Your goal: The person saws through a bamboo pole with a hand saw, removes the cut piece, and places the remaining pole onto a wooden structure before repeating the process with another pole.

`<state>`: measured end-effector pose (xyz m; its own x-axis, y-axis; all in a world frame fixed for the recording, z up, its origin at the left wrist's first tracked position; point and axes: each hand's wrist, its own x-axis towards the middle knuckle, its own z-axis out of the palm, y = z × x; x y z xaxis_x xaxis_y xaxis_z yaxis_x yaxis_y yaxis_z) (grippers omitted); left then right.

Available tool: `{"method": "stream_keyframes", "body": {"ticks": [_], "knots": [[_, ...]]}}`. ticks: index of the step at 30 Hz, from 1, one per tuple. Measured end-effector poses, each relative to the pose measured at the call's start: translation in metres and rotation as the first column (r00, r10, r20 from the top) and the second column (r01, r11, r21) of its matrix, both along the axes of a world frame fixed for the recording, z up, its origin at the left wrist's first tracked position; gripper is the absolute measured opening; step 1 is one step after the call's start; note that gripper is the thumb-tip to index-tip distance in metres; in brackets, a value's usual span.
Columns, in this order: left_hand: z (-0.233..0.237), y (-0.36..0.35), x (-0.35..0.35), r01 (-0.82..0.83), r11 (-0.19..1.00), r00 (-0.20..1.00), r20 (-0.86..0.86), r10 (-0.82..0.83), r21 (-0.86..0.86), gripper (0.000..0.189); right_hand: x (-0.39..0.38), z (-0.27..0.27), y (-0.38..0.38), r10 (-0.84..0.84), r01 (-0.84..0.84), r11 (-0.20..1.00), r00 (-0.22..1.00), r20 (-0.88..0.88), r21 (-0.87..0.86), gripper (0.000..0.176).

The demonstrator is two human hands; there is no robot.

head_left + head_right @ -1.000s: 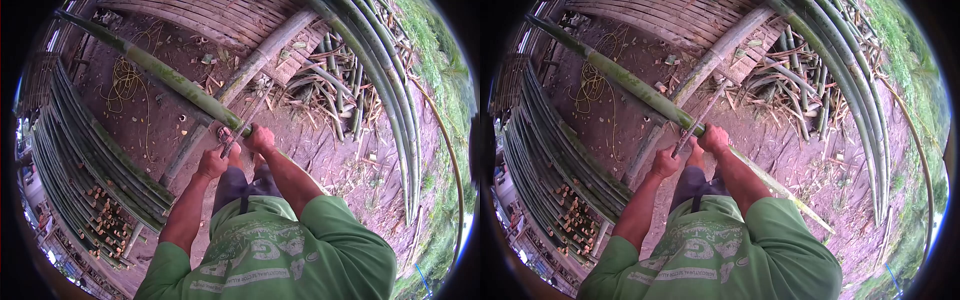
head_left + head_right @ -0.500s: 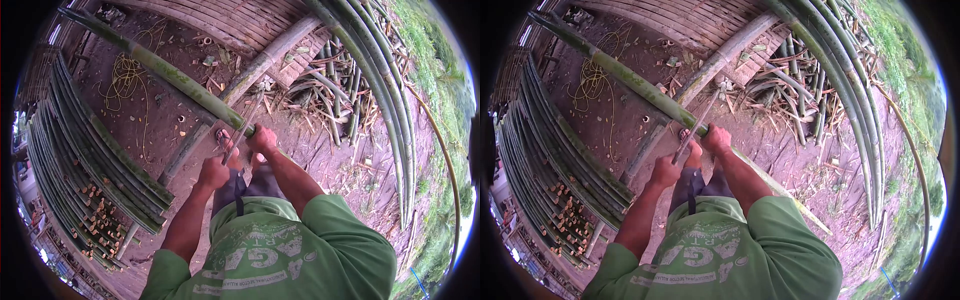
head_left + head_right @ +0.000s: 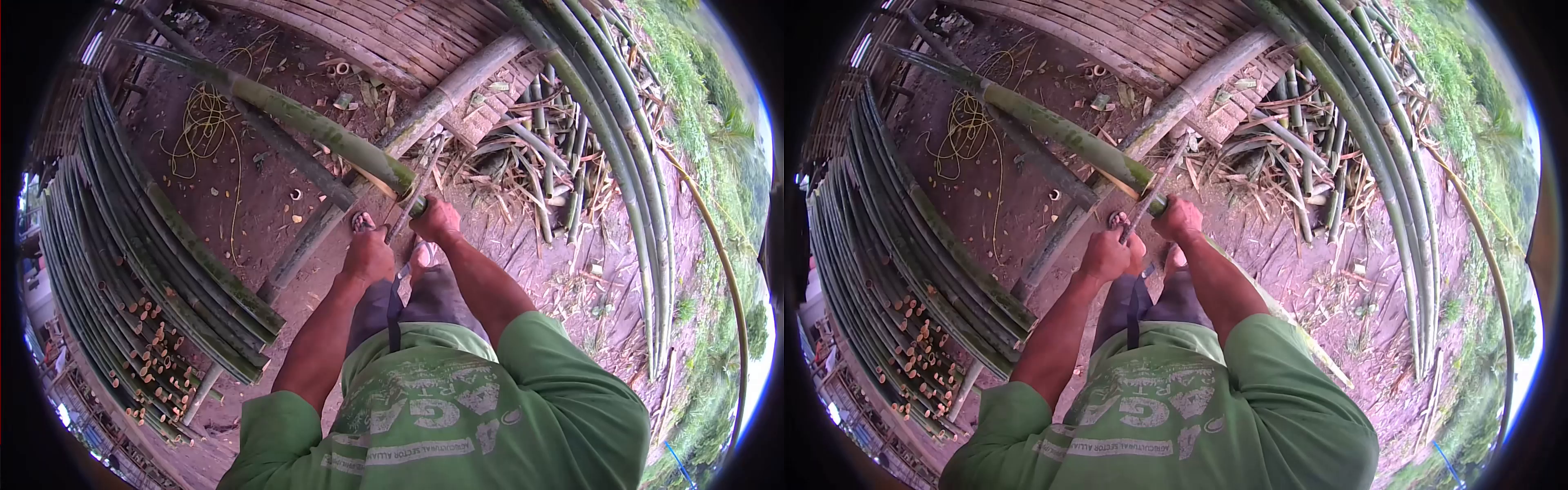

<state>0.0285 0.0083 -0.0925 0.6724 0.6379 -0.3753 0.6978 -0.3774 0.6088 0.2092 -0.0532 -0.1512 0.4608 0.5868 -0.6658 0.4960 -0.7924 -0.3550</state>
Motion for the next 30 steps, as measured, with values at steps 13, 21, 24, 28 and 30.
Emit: {"method": "stream_keyframes", "body": {"ticks": [13, 21, 24, 28, 30], "knots": [[0.100, -0.029, -0.049, 0.030, 0.998, 0.999, -0.017, -0.031, -0.048, 0.013, 0.068, 0.021, 0.019, -0.130, 0.120, 0.991, 0.973, 0.188, 0.066, 0.042], [0.160, -0.022, -0.060, 0.045, 0.992, 0.986, -0.155, -0.063, -0.119, 0.018, 0.027, 0.016, 0.008, -0.067, 0.061, 0.996, 0.993, 0.101, 0.058, 0.045], [0.085, -0.006, -0.006, 0.035, 0.999, 0.994, -0.106, -0.036, -0.010, 0.020, 0.002, 0.015, 0.002, -0.068, 0.067, 0.997, 0.994, 0.079, 0.024, 0.046], [0.038, 0.004, 0.006, 0.013, 0.999, 0.998, -0.060, -0.010, 0.053, 0.017, -0.009, 0.038, -0.013, 0.012, -0.012, 1.000, 0.998, 0.057, -0.012, 0.050], [0.089, -0.004, -0.038, -0.013, 0.997, 1.000, -0.018, 0.011, -0.076, 0.013, 0.026, 0.023, -0.019, -0.084, 0.080, 0.996, 0.989, 0.123, 0.035, 0.048]]}}
